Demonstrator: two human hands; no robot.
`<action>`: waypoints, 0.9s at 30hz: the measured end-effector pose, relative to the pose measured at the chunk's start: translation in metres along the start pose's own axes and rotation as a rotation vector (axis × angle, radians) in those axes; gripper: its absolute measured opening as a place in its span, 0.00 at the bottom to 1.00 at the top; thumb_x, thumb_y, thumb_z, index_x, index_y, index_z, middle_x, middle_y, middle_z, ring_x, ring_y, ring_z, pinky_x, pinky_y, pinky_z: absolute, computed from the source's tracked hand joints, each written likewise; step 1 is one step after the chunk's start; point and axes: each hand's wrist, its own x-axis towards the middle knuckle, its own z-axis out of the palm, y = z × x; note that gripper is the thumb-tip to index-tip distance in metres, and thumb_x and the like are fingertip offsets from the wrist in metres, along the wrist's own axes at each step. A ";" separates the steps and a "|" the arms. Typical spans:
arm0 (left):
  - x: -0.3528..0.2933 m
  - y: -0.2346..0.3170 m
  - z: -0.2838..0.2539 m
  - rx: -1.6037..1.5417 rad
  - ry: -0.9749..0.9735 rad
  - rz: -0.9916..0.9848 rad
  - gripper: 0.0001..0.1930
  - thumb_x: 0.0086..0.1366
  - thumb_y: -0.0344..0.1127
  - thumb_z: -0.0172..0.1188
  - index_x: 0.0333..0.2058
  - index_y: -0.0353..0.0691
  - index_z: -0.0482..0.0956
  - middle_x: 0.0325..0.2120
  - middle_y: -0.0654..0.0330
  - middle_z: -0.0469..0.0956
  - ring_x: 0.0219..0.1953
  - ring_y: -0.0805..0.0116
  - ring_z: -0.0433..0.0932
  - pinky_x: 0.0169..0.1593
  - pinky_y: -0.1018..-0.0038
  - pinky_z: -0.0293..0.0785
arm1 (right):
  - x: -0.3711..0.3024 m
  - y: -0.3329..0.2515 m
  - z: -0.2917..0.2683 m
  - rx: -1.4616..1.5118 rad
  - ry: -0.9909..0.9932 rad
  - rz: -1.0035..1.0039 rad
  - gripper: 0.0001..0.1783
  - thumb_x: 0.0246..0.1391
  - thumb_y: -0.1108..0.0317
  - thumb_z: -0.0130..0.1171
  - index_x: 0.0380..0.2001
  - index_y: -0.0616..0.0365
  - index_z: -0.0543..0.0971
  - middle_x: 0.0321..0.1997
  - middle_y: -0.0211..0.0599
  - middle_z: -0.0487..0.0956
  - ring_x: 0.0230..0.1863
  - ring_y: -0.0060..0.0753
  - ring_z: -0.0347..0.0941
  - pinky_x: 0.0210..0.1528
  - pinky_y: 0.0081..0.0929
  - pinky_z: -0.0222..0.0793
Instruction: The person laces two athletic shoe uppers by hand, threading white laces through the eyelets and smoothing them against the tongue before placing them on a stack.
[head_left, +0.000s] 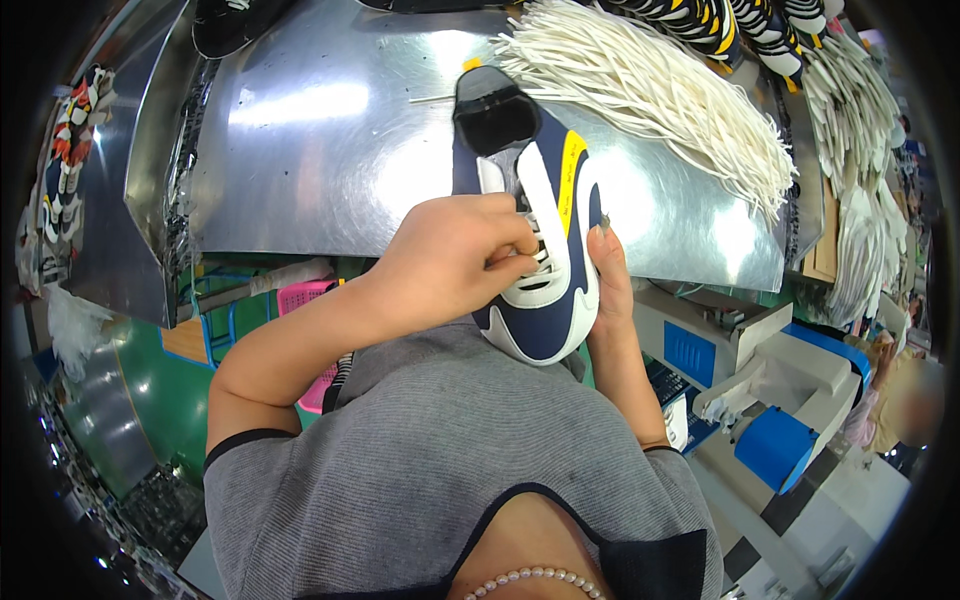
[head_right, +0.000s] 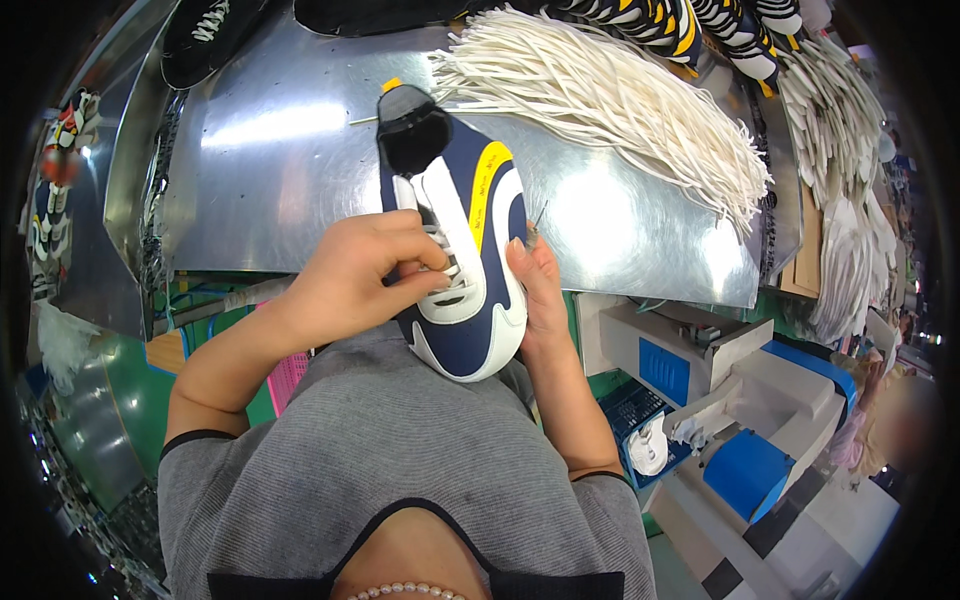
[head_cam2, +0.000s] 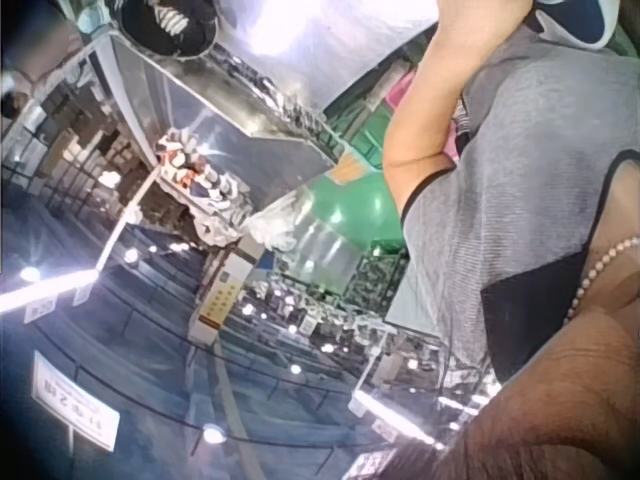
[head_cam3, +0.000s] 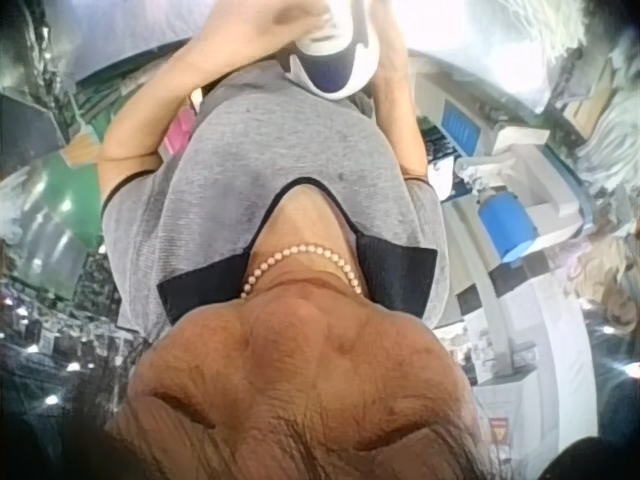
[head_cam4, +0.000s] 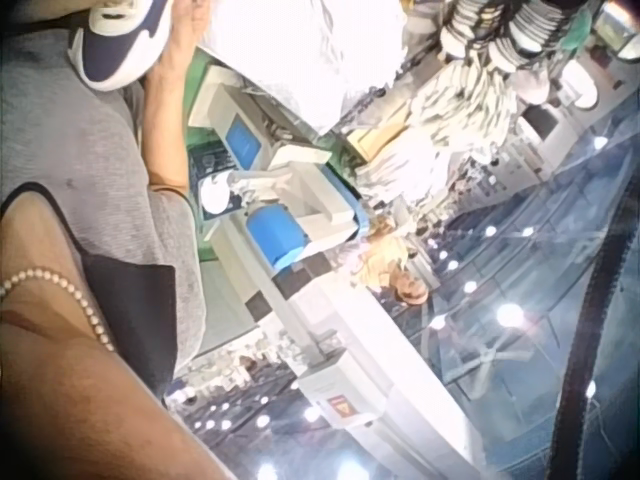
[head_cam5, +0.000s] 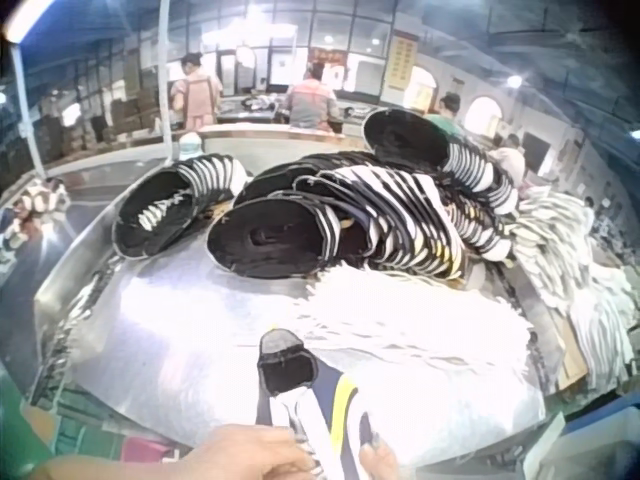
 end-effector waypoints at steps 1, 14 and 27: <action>0.000 0.000 -0.003 -0.095 -0.036 -0.032 0.04 0.58 0.29 0.67 0.31 0.37 0.81 0.25 0.64 0.72 0.25 0.72 0.72 0.30 0.74 0.67 | -0.001 0.001 -0.002 -0.018 -0.004 0.009 0.34 0.62 0.56 0.59 0.64 0.65 0.62 0.57 0.47 0.77 0.54 0.39 0.79 0.56 0.34 0.78; -0.014 -0.025 -0.030 -0.924 -0.216 -0.230 0.04 0.56 0.25 0.67 0.27 0.35 0.80 0.28 0.67 0.69 0.30 0.80 0.67 0.35 0.81 0.61 | -0.012 0.017 -0.007 0.083 0.067 -0.075 0.33 0.64 0.48 0.55 0.62 0.62 0.68 0.54 0.49 0.79 0.50 0.43 0.81 0.53 0.41 0.80; -0.020 -0.021 -0.010 -0.807 0.042 -0.232 0.19 0.64 0.27 0.63 0.53 0.39 0.72 0.35 0.69 0.69 0.37 0.81 0.67 0.45 0.80 0.66 | -0.019 0.022 -0.026 0.314 0.008 -0.018 0.33 0.65 0.46 0.52 0.63 0.60 0.69 0.57 0.51 0.78 0.54 0.47 0.78 0.57 0.46 0.76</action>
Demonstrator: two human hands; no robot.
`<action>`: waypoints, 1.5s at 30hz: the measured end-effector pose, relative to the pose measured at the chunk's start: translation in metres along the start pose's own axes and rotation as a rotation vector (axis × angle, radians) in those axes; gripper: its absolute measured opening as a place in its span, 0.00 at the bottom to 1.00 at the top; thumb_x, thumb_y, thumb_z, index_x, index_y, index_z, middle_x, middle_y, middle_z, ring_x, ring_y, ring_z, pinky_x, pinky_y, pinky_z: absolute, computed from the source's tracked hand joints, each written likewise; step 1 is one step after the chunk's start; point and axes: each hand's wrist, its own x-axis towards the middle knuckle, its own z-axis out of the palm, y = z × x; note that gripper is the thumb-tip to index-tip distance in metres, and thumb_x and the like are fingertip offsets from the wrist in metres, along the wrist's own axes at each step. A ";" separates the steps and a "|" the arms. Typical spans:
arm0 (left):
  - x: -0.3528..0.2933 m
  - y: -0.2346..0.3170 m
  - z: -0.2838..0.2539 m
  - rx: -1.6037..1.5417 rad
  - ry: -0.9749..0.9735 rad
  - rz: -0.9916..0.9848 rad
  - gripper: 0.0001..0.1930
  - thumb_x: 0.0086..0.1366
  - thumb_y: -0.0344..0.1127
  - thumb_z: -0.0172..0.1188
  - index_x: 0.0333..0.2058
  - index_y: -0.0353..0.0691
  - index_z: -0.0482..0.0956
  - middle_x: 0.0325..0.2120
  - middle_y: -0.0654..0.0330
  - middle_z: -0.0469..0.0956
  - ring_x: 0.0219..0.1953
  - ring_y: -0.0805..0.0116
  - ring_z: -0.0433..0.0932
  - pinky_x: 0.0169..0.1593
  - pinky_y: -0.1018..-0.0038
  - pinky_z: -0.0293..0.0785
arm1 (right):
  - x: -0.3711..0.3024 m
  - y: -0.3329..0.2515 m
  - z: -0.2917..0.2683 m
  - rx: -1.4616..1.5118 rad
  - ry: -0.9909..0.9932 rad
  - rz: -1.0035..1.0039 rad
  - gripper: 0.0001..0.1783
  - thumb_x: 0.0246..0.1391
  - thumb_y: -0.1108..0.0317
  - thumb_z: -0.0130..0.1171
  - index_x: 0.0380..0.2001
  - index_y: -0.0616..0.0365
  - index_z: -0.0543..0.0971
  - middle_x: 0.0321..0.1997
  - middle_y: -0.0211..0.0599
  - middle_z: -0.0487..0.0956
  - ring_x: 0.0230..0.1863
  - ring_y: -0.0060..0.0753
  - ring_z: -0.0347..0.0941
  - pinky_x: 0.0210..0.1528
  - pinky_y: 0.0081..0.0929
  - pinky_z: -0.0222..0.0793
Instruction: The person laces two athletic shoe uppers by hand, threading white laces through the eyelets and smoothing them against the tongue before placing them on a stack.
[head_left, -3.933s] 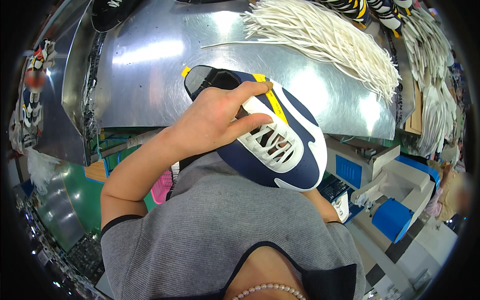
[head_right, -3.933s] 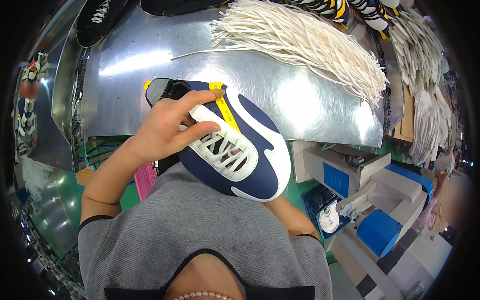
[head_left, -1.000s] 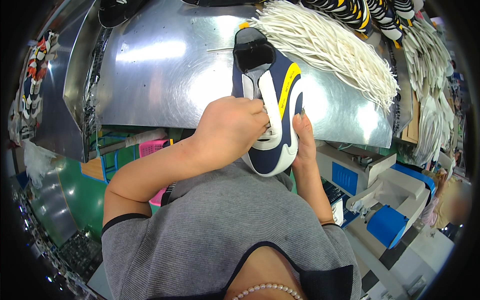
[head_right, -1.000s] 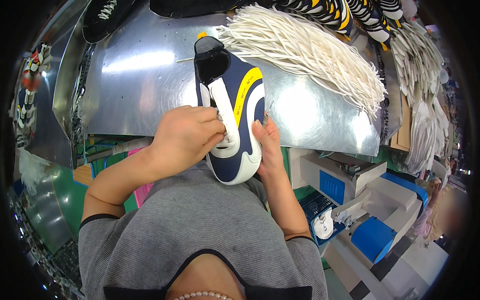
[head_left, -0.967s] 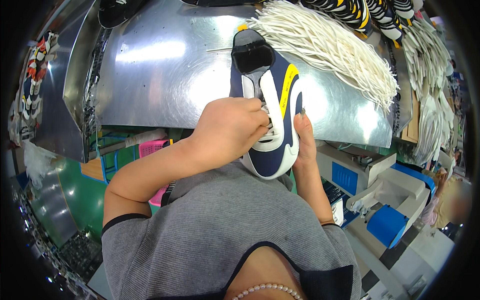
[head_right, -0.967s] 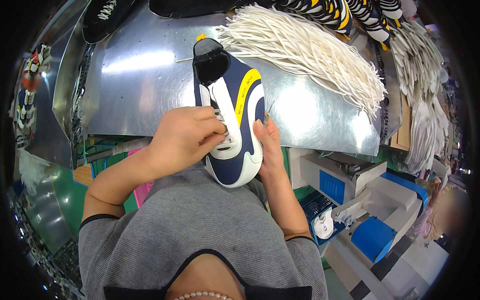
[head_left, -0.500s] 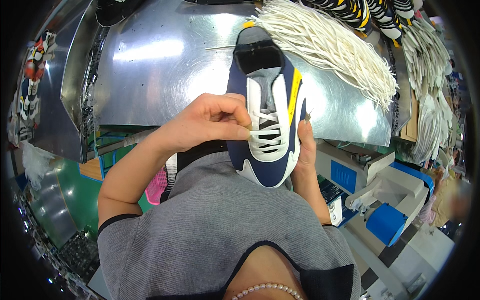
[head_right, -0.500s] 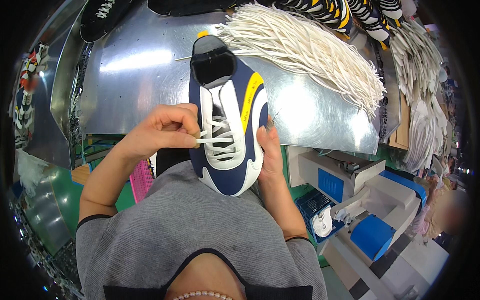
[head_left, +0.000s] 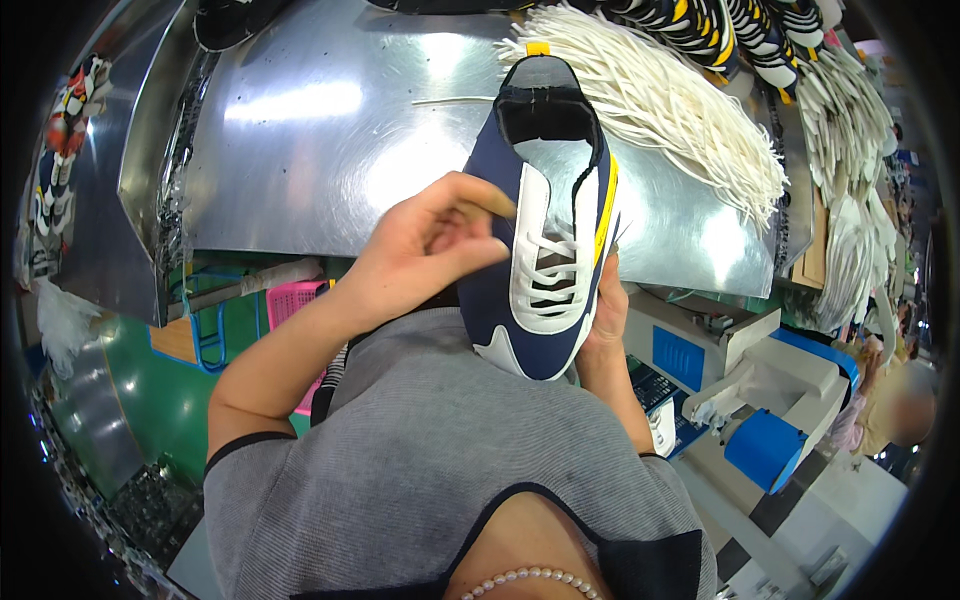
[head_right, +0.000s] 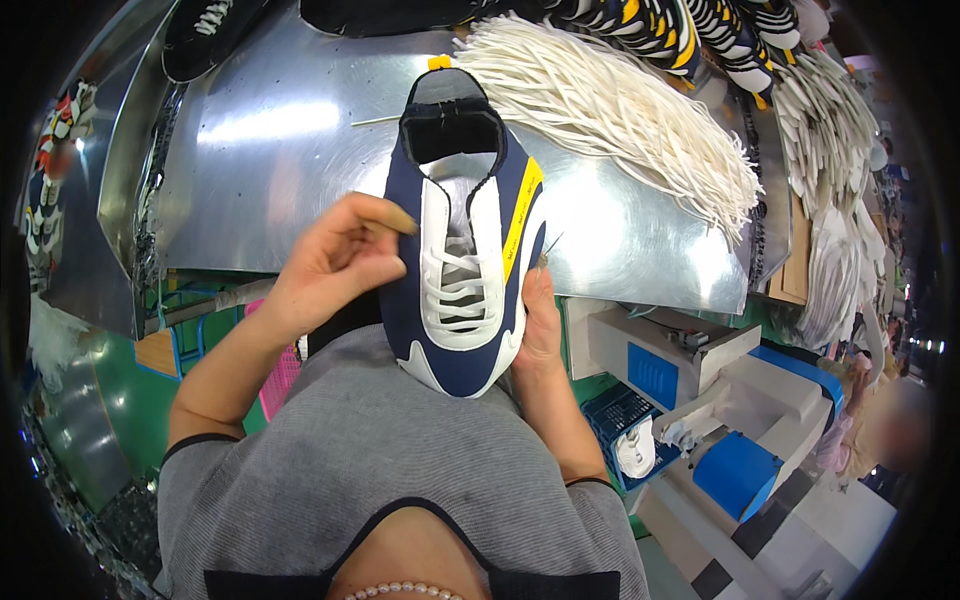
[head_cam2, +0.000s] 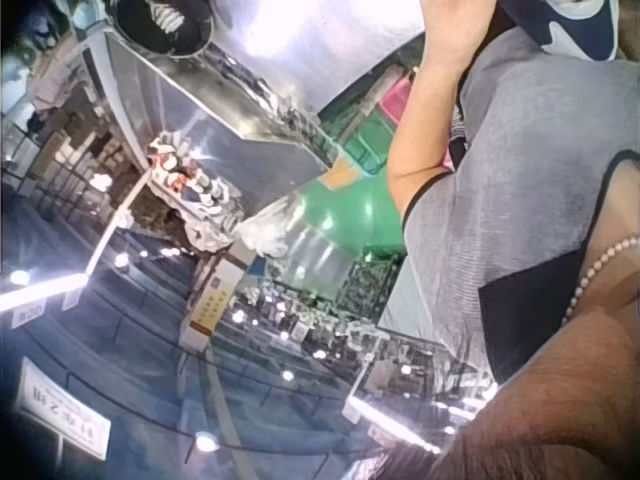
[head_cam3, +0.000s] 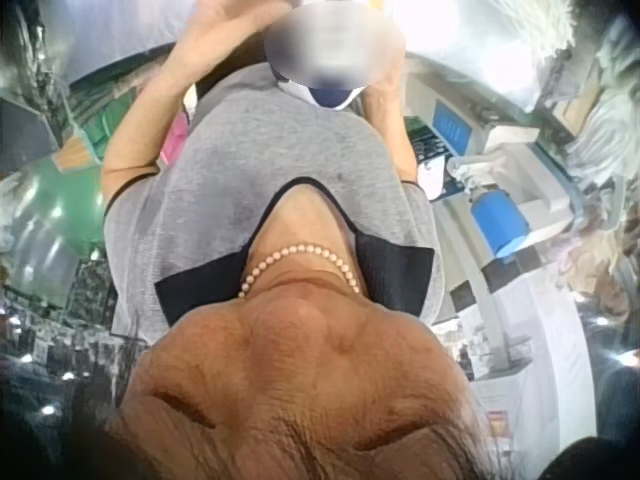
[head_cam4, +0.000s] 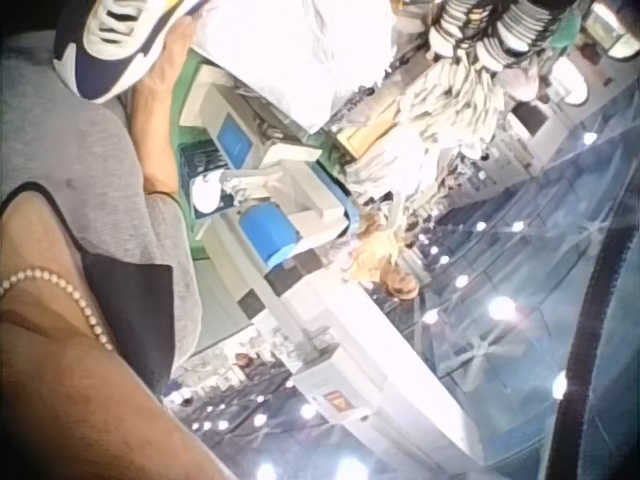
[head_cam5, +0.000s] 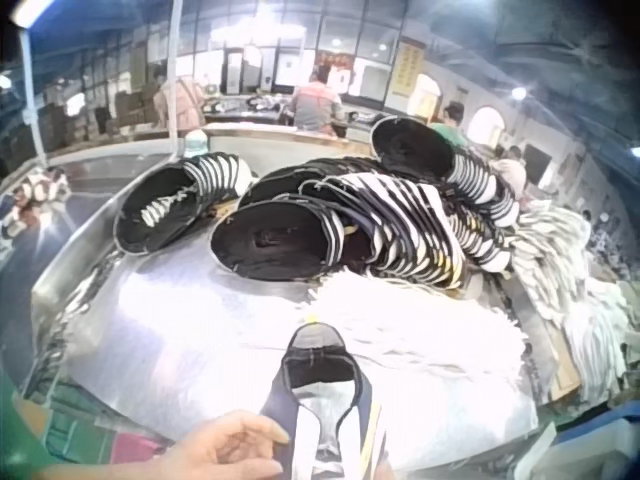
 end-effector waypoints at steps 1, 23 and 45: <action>-0.004 -0.008 0.002 -0.015 0.143 0.032 0.20 0.65 0.28 0.63 0.54 0.40 0.71 0.37 0.68 0.69 0.39 0.80 0.67 0.48 0.80 0.66 | 0.000 0.001 0.002 0.010 0.005 -0.014 0.32 0.66 0.47 0.51 0.62 0.61 0.69 0.56 0.51 0.78 0.54 0.48 0.78 0.57 0.47 0.76; 0.003 -0.046 0.010 -0.704 0.054 -0.158 0.22 0.68 0.30 0.60 0.59 0.34 0.69 0.53 0.54 0.77 0.53 0.64 0.78 0.59 0.66 0.75 | -0.002 -0.059 0.083 -1.684 -0.194 -0.794 0.12 0.48 0.78 0.65 0.38 0.57 0.83 0.32 0.32 0.76 0.29 0.31 0.75 0.32 0.24 0.70; -0.006 -0.062 0.019 -0.743 -0.075 -0.085 0.28 0.66 0.30 0.63 0.62 0.35 0.63 0.56 0.53 0.75 0.57 0.62 0.76 0.61 0.65 0.74 | -0.014 -0.111 0.072 -1.699 -0.438 -0.080 0.10 0.52 0.72 0.61 0.39 0.52 0.76 0.28 0.37 0.80 0.27 0.40 0.78 0.30 0.32 0.71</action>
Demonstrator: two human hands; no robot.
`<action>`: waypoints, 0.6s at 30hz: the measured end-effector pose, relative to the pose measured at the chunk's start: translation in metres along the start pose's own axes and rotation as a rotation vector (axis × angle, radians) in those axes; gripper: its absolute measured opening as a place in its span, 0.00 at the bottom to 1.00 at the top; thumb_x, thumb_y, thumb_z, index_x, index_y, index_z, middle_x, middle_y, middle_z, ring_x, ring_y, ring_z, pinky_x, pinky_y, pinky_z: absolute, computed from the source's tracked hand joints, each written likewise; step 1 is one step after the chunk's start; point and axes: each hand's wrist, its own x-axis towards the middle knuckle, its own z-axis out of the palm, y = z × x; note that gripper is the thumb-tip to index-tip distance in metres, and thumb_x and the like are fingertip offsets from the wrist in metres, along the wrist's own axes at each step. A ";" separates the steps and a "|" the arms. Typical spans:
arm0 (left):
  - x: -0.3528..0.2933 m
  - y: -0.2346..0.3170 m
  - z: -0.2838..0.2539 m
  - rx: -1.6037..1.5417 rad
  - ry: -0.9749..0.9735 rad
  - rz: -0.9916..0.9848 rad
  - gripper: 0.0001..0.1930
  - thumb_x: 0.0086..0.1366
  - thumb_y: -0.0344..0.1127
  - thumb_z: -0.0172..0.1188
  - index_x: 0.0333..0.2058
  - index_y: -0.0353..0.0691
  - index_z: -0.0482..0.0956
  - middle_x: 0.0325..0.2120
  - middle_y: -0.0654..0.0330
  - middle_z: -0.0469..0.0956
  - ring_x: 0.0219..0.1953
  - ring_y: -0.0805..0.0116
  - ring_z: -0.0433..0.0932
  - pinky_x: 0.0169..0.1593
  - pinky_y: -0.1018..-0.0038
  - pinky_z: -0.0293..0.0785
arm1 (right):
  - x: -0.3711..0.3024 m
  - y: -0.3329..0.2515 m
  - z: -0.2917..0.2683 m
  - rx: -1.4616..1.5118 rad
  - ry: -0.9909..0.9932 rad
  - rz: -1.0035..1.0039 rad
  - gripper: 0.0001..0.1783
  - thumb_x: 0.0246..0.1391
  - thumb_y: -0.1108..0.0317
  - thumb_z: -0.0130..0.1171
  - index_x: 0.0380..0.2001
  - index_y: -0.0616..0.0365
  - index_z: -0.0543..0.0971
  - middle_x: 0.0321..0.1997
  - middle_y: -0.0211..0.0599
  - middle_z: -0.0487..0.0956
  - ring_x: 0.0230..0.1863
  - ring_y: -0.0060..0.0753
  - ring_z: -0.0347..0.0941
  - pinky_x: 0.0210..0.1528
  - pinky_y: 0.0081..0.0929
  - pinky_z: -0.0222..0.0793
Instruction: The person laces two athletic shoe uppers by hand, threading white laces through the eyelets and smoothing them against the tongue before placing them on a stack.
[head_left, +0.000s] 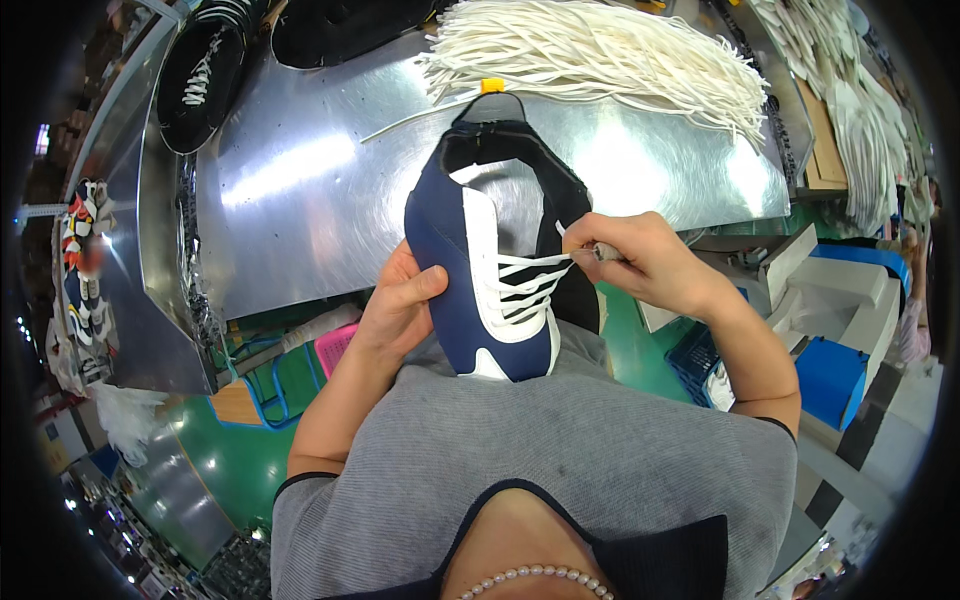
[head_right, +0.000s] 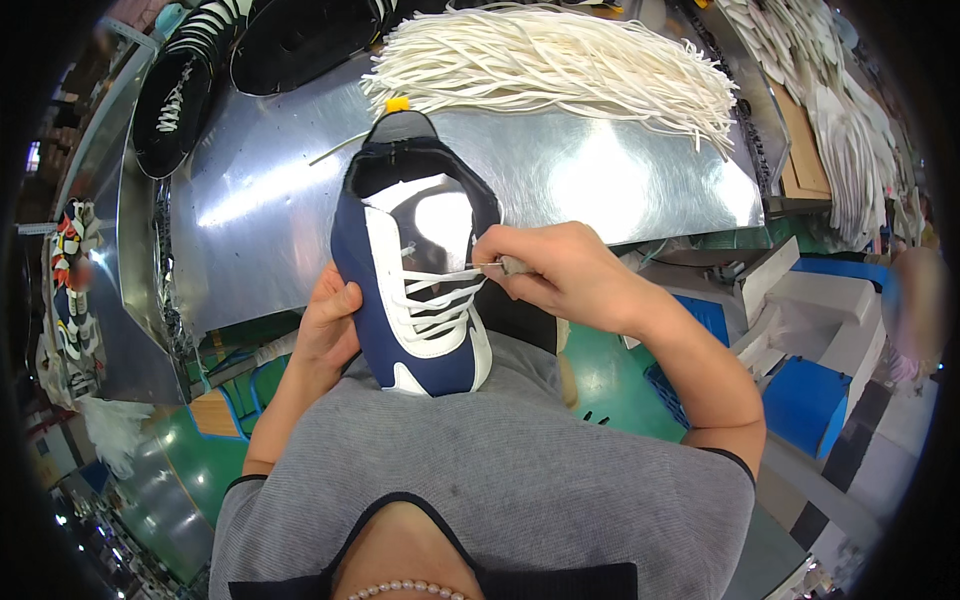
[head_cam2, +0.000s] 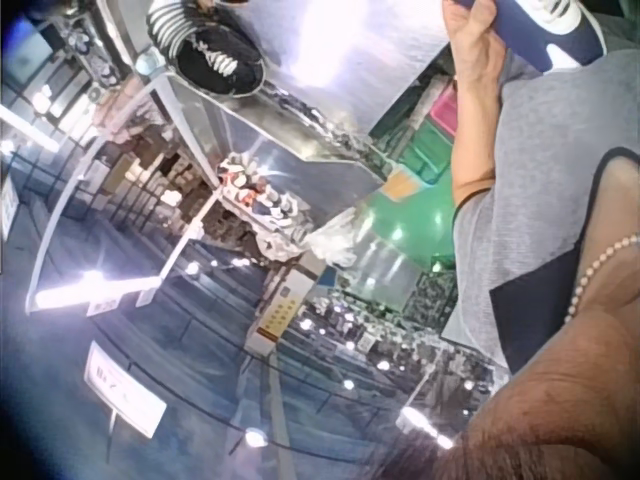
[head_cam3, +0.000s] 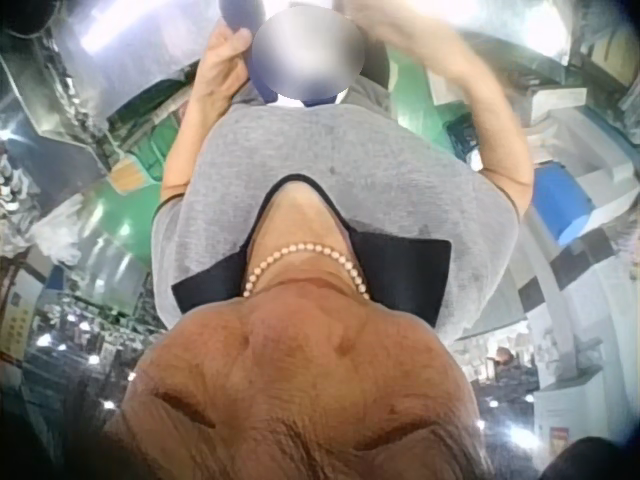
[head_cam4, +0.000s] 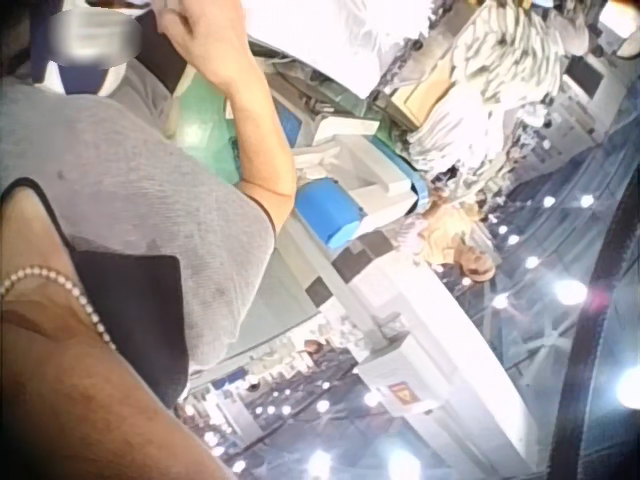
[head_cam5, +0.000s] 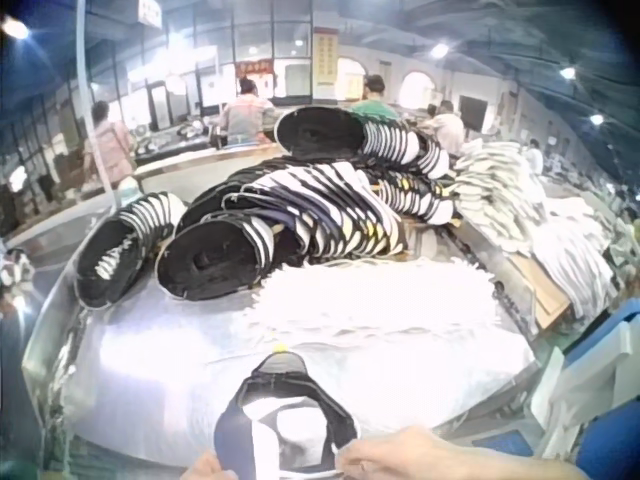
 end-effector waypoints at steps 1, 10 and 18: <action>0.002 -0.004 0.003 -0.027 0.011 -0.023 0.28 0.66 0.30 0.63 0.62 0.35 0.63 0.56 0.53 0.75 0.57 0.62 0.76 0.61 0.65 0.74 | -0.003 0.004 0.004 0.125 0.019 0.034 0.10 0.53 0.72 0.61 0.39 0.52 0.76 0.28 0.37 0.80 0.27 0.39 0.79 0.30 0.31 0.71; 0.016 -0.002 0.009 -0.010 -0.026 -0.084 0.28 0.66 0.31 0.63 0.61 0.35 0.64 0.55 0.52 0.75 0.57 0.61 0.76 0.61 0.64 0.73 | 0.033 -0.024 -0.003 0.003 -0.101 -0.005 0.11 0.56 0.71 0.58 0.42 0.55 0.81 0.22 0.39 0.79 0.21 0.34 0.76 0.28 0.30 0.69; 0.010 0.002 0.012 0.057 -0.015 -0.064 0.29 0.64 0.33 0.65 0.61 0.34 0.64 0.55 0.53 0.75 0.57 0.61 0.76 0.62 0.64 0.73 | 0.023 -0.019 -0.014 0.253 -0.185 0.009 0.07 0.60 0.71 0.58 0.40 0.56 0.81 0.22 0.32 0.79 0.19 0.22 0.74 0.25 0.21 0.67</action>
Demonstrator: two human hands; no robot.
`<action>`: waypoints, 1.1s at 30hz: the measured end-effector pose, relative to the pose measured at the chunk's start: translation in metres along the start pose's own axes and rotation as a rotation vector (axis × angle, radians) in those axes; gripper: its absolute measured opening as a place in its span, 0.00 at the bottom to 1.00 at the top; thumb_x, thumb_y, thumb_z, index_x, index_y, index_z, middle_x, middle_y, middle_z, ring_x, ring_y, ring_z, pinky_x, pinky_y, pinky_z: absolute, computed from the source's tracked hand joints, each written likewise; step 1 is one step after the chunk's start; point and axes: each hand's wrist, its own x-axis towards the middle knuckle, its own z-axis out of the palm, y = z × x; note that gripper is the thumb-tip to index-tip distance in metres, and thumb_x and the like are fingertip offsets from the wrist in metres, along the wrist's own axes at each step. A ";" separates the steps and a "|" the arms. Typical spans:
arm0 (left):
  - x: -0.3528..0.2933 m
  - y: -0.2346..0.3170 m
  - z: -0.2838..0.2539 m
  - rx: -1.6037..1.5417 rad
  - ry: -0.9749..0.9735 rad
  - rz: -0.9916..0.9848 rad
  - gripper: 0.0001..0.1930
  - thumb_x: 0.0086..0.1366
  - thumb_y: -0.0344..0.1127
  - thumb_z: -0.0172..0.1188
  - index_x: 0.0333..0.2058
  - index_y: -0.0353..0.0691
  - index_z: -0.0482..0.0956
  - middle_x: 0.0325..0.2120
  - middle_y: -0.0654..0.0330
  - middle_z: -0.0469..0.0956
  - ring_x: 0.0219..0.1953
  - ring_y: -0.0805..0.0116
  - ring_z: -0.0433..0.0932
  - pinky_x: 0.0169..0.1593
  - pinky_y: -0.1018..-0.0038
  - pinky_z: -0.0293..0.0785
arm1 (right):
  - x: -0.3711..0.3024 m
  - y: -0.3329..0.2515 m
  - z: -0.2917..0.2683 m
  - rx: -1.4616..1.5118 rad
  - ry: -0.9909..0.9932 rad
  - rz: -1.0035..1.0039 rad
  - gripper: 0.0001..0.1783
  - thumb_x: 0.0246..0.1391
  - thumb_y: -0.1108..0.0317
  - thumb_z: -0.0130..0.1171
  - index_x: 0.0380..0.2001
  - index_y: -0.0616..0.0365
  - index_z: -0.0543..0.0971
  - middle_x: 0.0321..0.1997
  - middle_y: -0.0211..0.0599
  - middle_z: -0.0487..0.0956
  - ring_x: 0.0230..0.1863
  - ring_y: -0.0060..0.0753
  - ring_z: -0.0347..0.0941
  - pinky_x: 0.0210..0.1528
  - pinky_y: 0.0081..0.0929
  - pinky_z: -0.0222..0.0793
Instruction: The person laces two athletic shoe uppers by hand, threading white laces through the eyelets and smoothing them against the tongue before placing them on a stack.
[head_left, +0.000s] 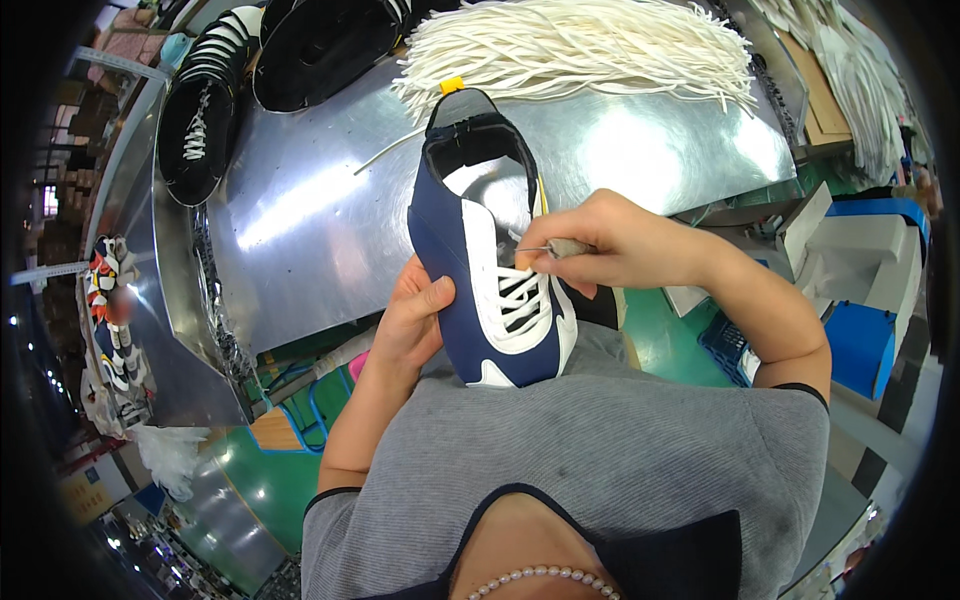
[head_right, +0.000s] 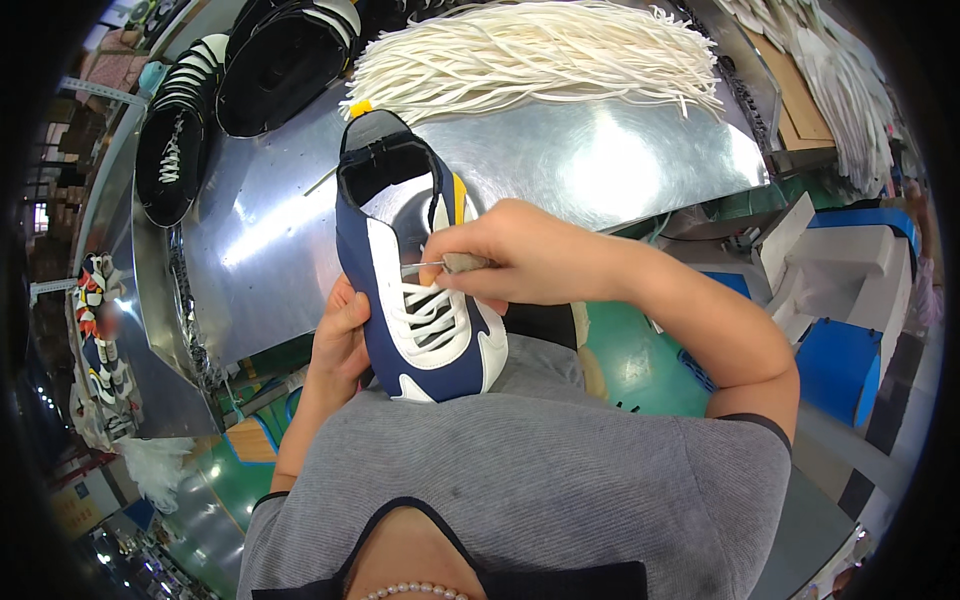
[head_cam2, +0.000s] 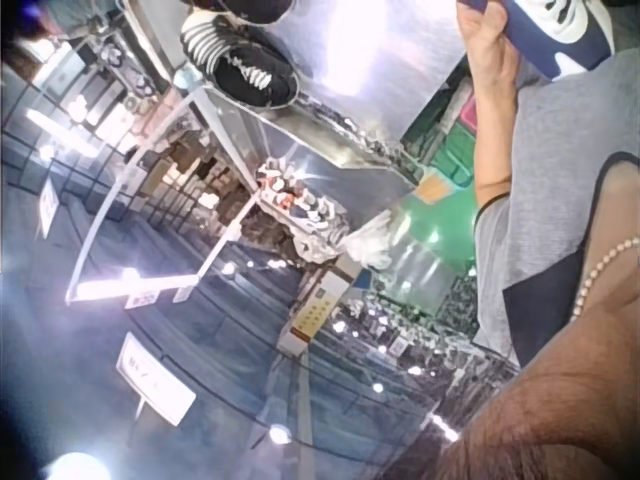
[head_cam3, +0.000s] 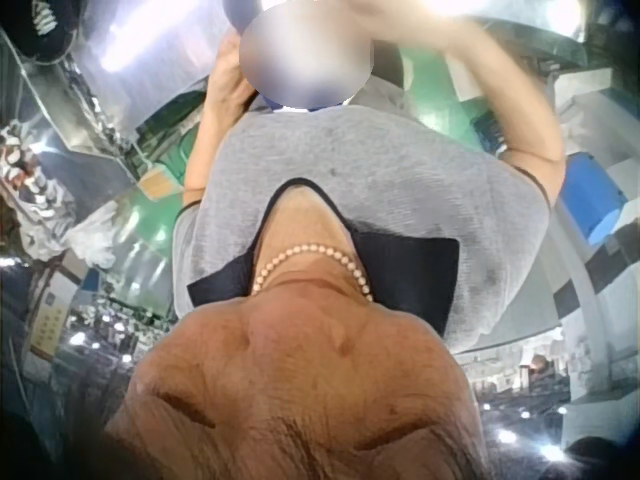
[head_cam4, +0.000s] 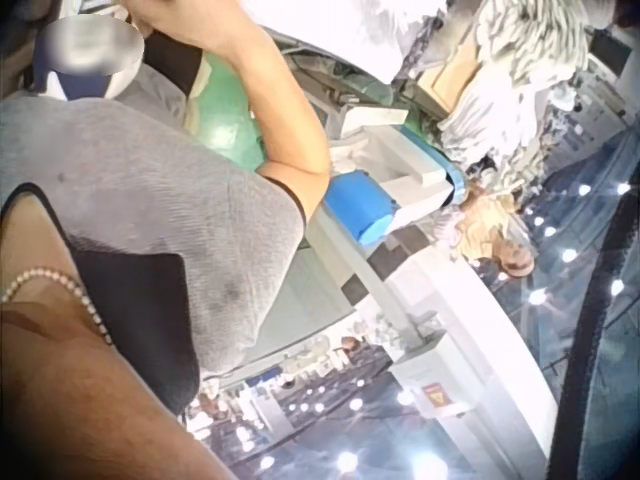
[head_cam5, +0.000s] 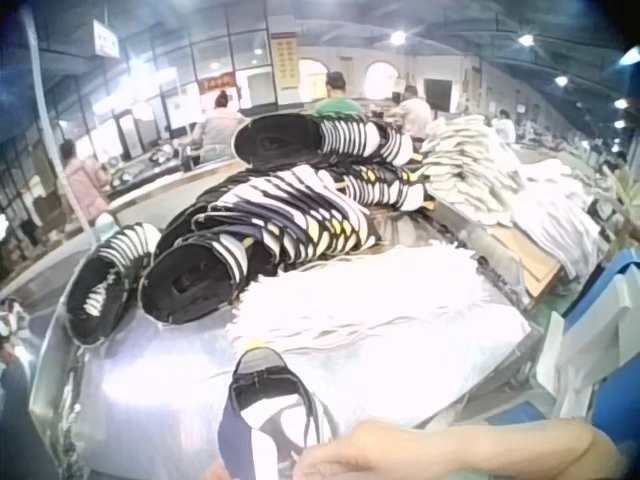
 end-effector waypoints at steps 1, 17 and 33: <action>0.001 -0.002 0.000 0.000 -0.020 -0.002 0.29 0.64 0.33 0.65 0.61 0.34 0.65 0.55 0.53 0.76 0.57 0.61 0.76 0.62 0.64 0.73 | -0.005 0.009 0.004 0.064 0.027 -0.056 0.06 0.61 0.72 0.58 0.41 0.57 0.81 0.22 0.30 0.79 0.18 0.19 0.73 0.23 0.18 0.66; 0.005 -0.019 -0.004 -0.141 -0.171 -0.114 0.34 0.61 0.34 0.69 0.62 0.33 0.63 0.55 0.52 0.76 0.55 0.62 0.78 0.59 0.66 0.76 | -0.017 0.088 0.067 1.152 0.174 -0.538 0.07 0.59 0.70 0.59 0.34 0.63 0.77 0.13 0.23 0.69 0.10 0.09 0.59 0.16 0.10 0.53; 0.007 -0.009 0.008 -0.138 -0.090 -0.070 0.32 0.64 0.32 0.65 0.64 0.35 0.61 0.56 0.52 0.74 0.57 0.62 0.76 0.61 0.65 0.74 | -0.001 -0.028 0.002 -0.886 0.470 -0.455 0.10 0.45 0.66 0.70 0.30 0.55 0.80 0.38 0.29 0.77 0.21 0.33 0.74 0.21 0.26 0.68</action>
